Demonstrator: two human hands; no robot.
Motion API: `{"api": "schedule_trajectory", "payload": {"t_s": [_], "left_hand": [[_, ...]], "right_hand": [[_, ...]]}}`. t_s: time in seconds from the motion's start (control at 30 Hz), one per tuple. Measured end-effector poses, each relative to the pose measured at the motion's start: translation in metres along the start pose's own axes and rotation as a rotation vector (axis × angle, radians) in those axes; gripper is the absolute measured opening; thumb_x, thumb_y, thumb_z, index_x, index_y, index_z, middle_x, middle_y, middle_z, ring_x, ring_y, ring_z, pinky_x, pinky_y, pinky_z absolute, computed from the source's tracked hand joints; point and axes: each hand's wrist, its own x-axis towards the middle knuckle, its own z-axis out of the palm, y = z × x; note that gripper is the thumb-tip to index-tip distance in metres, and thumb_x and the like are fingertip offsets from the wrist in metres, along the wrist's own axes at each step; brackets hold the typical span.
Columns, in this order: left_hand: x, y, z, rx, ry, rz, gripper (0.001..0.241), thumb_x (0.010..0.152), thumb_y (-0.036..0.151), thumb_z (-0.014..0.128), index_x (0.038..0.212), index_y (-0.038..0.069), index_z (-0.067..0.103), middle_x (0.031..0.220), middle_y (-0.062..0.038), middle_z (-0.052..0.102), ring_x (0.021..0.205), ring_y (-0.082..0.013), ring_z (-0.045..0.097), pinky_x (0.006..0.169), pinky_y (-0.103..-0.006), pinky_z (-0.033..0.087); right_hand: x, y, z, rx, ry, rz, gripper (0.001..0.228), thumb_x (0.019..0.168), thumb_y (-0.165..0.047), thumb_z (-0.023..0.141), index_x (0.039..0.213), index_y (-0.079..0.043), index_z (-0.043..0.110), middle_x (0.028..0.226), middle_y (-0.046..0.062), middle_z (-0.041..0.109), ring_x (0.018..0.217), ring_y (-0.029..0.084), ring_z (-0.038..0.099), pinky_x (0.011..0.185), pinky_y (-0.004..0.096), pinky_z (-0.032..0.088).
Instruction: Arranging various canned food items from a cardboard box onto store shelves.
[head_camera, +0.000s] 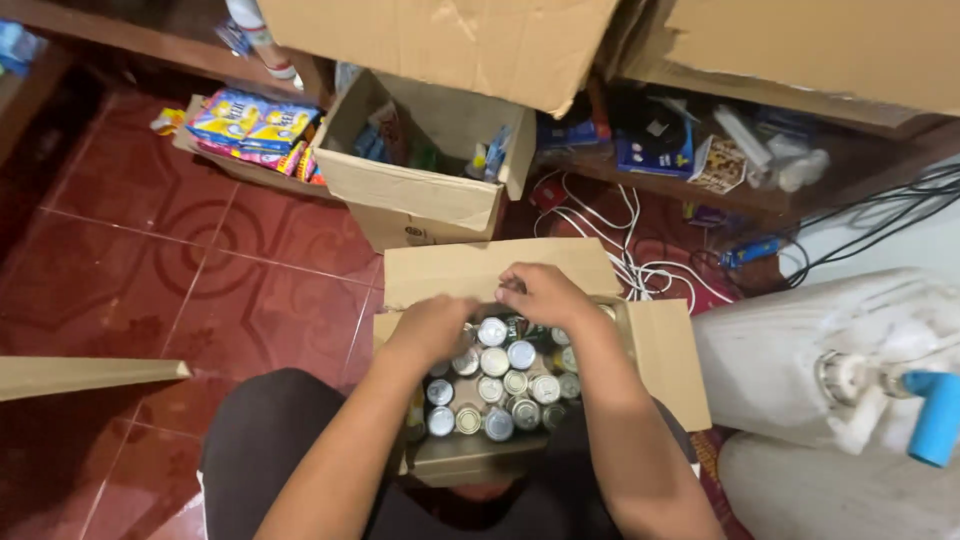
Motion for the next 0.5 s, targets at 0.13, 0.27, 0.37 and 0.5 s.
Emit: {"api": "schedule_trajectory", "payload": {"t_s": [0.13, 0.27, 0.37, 0.5], "left_hand": [[-0.006, -0.015, -0.01, 0.164, -0.178, -0.119, 0.051, 0.068, 0.023, 0.088, 0.116, 0.019, 0.072, 0.111, -0.013, 0.074, 0.107, -0.0334, 0.07, 0.09, -0.0464, 0.057], [-0.004, -0.045, 0.0, 0.18, -0.365, -0.318, 0.062, 0.07, 0.031, 0.094, 0.123, 0.013, 0.067, 0.124, -0.014, 0.069, 0.117, -0.0341, 0.066, 0.095, -0.0486, 0.055], [0.006, -0.054, -0.001, 0.233, -0.449, -0.369, 0.063, 0.072, 0.033, 0.094, 0.126, 0.014, 0.068, 0.131, -0.011, 0.067, 0.122, -0.0323, 0.064, 0.098, -0.0504, 0.053], [-0.009, -0.055, 0.034, 0.39, -0.556, -0.369, 0.044, 0.084, 0.029, 0.081, 0.126, 0.018, 0.072, 0.134, -0.004, 0.068, 0.127, -0.0286, 0.062, 0.098, -0.0551, 0.05]], "right_hand": [[0.011, 0.016, 0.03, -0.055, -0.068, 0.051, 0.037, 0.088, -0.03, 0.074, 0.111, -0.002, 0.07, 0.101, 0.017, 0.076, 0.091, 0.031, 0.074, 0.081, 0.039, 0.058], [0.008, 0.016, 0.07, -0.176, -0.15, -0.017, 0.037, 0.087, -0.032, 0.074, 0.111, -0.005, 0.072, 0.104, 0.02, 0.074, 0.099, 0.038, 0.071, 0.088, 0.045, 0.055], [0.009, 0.001, 0.075, -0.206, -0.225, 0.003, 0.036, 0.087, -0.033, 0.073, 0.112, -0.007, 0.072, 0.108, 0.021, 0.073, 0.104, 0.038, 0.068, 0.092, 0.046, 0.053], [0.005, -0.012, 0.083, -0.198, -0.314, 0.088, 0.038, 0.087, -0.031, 0.073, 0.119, -0.011, 0.069, 0.114, 0.02, 0.071, 0.108, 0.037, 0.065, 0.094, 0.046, 0.05]]}}
